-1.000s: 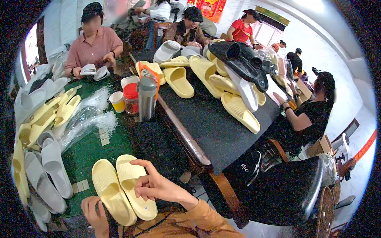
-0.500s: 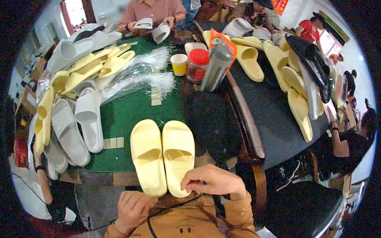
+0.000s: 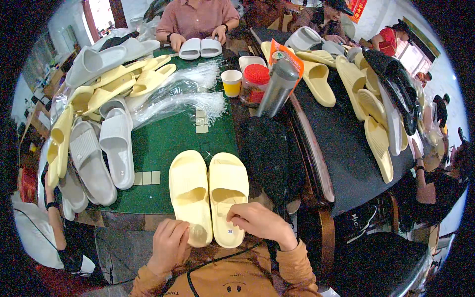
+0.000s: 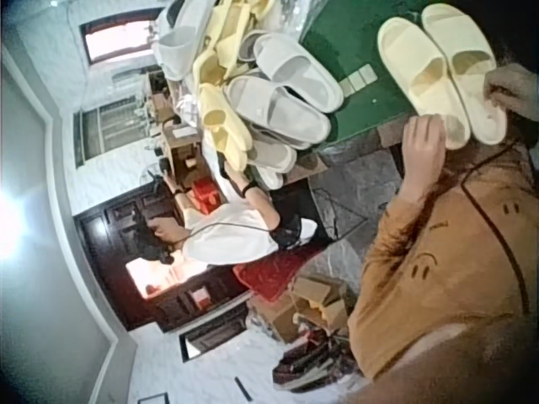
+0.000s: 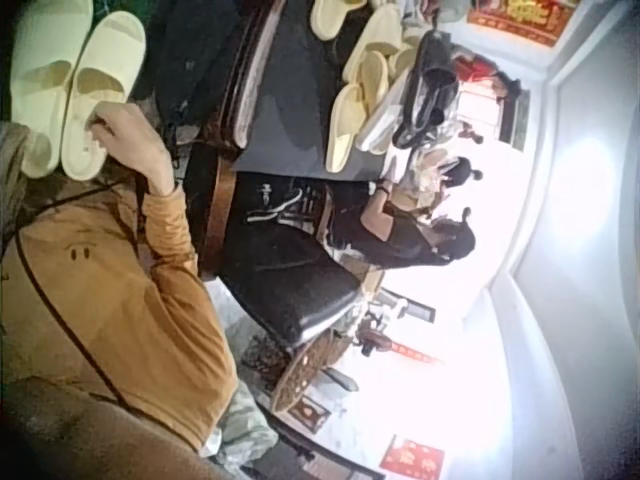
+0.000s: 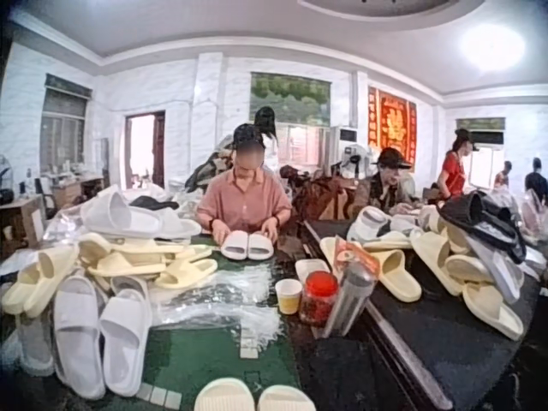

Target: Manually stitching and assembling yellow plastic sandals at a workbench in a factory setting.

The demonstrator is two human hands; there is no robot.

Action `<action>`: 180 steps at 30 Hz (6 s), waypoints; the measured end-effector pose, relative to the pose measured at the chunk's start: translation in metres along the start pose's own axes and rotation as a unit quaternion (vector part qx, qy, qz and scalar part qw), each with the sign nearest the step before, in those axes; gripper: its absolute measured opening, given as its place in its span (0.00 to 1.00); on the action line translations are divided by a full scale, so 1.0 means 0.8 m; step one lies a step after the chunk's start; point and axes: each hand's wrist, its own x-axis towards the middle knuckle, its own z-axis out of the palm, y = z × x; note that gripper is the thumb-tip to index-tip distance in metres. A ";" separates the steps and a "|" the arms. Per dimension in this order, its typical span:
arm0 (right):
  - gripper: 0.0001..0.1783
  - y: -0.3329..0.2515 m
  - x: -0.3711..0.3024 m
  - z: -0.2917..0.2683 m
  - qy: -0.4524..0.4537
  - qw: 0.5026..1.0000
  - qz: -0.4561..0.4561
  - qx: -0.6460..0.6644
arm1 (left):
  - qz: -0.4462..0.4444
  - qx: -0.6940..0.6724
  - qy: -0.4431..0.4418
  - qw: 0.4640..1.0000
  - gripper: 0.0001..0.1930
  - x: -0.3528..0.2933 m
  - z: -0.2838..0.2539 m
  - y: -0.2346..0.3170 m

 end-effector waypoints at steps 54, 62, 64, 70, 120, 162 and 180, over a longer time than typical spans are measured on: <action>0.31 0.028 0.079 0.078 0.193 0.969 0.061 -0.140 | -0.101 0.024 -0.206 0.973 0.45 0.073 0.089 -0.021; 0.29 0.036 0.081 0.061 0.178 0.978 0.072 0.077 | -0.043 0.004 -0.190 0.981 0.65 0.082 0.070 -0.016; 0.31 0.041 0.080 0.062 0.152 0.982 0.094 0.068 | -0.035 0.011 -0.157 0.987 0.63 0.077 0.075 -0.017; 0.32 0.039 0.077 0.068 0.175 0.979 0.080 0.066 | -0.099 -0.025 -0.176 0.979 0.57 0.071 0.086 -0.018; 0.13 0.004 0.044 -0.029 0.295 0.949 -0.001 -0.107 | -0.149 -0.002 -0.062 0.987 0.22 0.066 0.097 0.014; 0.08 0.030 0.141 0.009 0.280 0.958 -0.040 0.041 | 0.005 0.005 0.010 1.000 0.21 0.056 0.030 0.014; 0.05 0.029 0.142 0.023 0.322 0.941 -0.082 0.054 | -0.087 -0.280 0.012 0.956 0.20 0.162 0.050 -0.050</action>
